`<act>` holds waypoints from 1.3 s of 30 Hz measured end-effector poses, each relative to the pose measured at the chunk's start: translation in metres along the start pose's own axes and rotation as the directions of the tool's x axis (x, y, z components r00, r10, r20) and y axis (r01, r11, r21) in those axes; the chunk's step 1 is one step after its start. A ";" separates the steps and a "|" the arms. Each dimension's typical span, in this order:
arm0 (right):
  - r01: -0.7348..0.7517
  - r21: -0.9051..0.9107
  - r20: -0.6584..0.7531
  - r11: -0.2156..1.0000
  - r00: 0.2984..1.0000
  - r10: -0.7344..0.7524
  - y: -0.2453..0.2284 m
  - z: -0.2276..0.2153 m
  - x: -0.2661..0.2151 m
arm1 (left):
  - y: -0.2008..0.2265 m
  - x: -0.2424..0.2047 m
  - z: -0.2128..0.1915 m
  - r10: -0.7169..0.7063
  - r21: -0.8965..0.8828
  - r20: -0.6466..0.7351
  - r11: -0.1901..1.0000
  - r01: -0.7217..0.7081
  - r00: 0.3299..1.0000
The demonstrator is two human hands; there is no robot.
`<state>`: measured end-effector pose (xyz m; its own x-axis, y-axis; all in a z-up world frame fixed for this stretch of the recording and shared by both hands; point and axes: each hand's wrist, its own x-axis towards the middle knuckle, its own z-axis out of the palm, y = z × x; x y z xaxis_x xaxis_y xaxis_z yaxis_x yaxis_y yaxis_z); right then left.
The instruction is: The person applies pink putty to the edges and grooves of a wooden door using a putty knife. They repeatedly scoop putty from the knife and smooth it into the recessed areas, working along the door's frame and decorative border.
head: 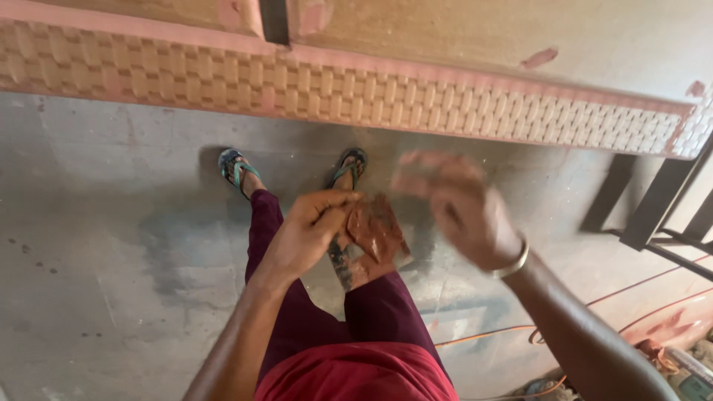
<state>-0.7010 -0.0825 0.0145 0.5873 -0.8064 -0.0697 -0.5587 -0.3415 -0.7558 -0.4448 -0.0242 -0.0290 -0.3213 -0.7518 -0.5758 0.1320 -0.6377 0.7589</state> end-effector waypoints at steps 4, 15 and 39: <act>-0.046 -0.377 -0.111 0.925 0.994 0.004 0.032 -0.007 0.017 | -0.002 0.005 0.020 0.013 0.050 -0.032 0.999 -0.012 0.999; -0.007 -0.557 -0.073 0.830 0.997 -0.040 0.032 -0.006 0.016 | -0.014 0.011 0.026 0.030 -0.027 0.019 0.999 -0.030 0.999; -0.089 -0.468 -0.005 0.879 0.995 0.098 0.015 -0.026 0.036 | 0.018 0.021 0.008 -0.059 -0.037 0.093 0.997 0.063 0.994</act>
<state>-0.7028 -0.1291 0.0176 0.5264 -0.8386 -0.1401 -0.8178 -0.4543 -0.3533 -0.4566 -0.0501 -0.0248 -0.4145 -0.6940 -0.5887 0.1460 -0.6892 0.7097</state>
